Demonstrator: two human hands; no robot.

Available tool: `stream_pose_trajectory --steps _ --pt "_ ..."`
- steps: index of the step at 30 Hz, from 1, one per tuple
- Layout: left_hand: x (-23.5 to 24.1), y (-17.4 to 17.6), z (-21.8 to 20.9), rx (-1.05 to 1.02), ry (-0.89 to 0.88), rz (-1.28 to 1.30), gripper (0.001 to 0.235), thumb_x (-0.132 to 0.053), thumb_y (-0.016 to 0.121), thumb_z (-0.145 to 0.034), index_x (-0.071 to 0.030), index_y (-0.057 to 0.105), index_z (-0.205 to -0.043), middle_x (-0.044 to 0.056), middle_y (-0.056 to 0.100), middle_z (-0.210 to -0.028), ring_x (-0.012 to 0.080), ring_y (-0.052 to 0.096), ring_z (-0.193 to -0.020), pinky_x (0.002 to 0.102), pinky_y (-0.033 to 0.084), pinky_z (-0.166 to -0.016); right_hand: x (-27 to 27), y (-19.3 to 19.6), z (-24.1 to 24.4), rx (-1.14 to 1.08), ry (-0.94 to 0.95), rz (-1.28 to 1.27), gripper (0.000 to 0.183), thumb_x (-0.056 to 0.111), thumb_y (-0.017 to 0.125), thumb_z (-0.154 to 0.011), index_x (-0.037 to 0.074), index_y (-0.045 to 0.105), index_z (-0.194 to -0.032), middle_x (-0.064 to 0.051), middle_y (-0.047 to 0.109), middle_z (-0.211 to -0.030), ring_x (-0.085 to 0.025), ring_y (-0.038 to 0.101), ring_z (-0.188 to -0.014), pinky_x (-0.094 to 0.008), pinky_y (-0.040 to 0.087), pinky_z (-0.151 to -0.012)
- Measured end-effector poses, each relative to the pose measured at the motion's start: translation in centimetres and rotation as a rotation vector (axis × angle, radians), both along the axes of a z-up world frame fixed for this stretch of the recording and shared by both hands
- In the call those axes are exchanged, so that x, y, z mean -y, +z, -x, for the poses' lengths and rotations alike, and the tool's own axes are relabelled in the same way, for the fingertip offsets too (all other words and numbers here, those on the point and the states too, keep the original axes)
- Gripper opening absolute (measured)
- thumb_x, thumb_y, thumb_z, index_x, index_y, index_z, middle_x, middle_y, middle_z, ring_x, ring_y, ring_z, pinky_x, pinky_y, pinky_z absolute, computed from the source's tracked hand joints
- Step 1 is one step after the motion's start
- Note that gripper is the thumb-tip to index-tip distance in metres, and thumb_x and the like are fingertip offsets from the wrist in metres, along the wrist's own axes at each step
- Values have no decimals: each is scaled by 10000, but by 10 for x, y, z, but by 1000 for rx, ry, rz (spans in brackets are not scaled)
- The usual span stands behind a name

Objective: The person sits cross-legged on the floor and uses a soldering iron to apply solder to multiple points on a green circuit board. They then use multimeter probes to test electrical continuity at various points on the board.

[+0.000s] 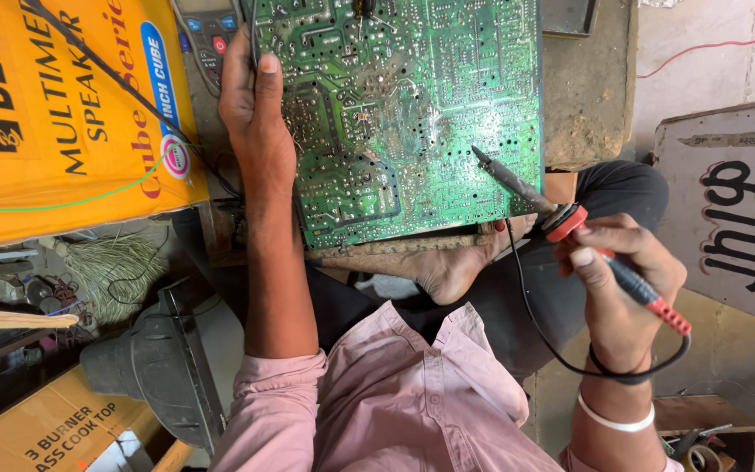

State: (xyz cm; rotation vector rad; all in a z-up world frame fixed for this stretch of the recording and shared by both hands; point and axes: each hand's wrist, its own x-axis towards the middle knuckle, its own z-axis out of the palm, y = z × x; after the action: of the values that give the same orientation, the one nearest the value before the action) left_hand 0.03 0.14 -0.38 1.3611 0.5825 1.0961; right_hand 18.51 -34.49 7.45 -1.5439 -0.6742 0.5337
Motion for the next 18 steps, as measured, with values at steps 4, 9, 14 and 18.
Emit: stream_pose_trajectory --steps 4,9,14,18 --pt "-1 -3 1 -2 -6 -21 496 -336 596 -1161 0 518 -1517 37 673 -1273 83 588 -1128 241 458 -1045 4 -29 -12 -221 48 -212 206 138 771 -1087 -40 681 -1140 -145 694 -1060 -195 682 -879 -298 556 -756" --pt "-2 -5 3 4 -11 -8 477 -337 597 -1166 -1 521 -1495 35 676 -1261 80 587 -1097 242 463 -1016 6 -47 -16 -363 -21 -250 230 182 753 -1104 -25 673 -1163 -166 695 -1081 -229 702 -929 -318 559 -751" --pt "-1 -3 2 19 -35 -38 456 -338 584 -1189 -7 520 -1496 44 664 -1347 88 599 -1212 247 453 -1108 5 -54 -17 -442 -65 -248 247 220 719 -1114 -18 661 -1147 -173 707 -1004 -238 698 -859 -324 547 -707" --pt "-1 -3 2 50 -42 -26 460 -334 589 -1183 -11 507 -1500 47 660 -1354 95 601 -1229 258 457 -1120 5 -59 -18 -483 -104 -223 283 269 667 -1140 -13 647 -1156 -180 698 -969 -239 678 -804 -324 527 -672"
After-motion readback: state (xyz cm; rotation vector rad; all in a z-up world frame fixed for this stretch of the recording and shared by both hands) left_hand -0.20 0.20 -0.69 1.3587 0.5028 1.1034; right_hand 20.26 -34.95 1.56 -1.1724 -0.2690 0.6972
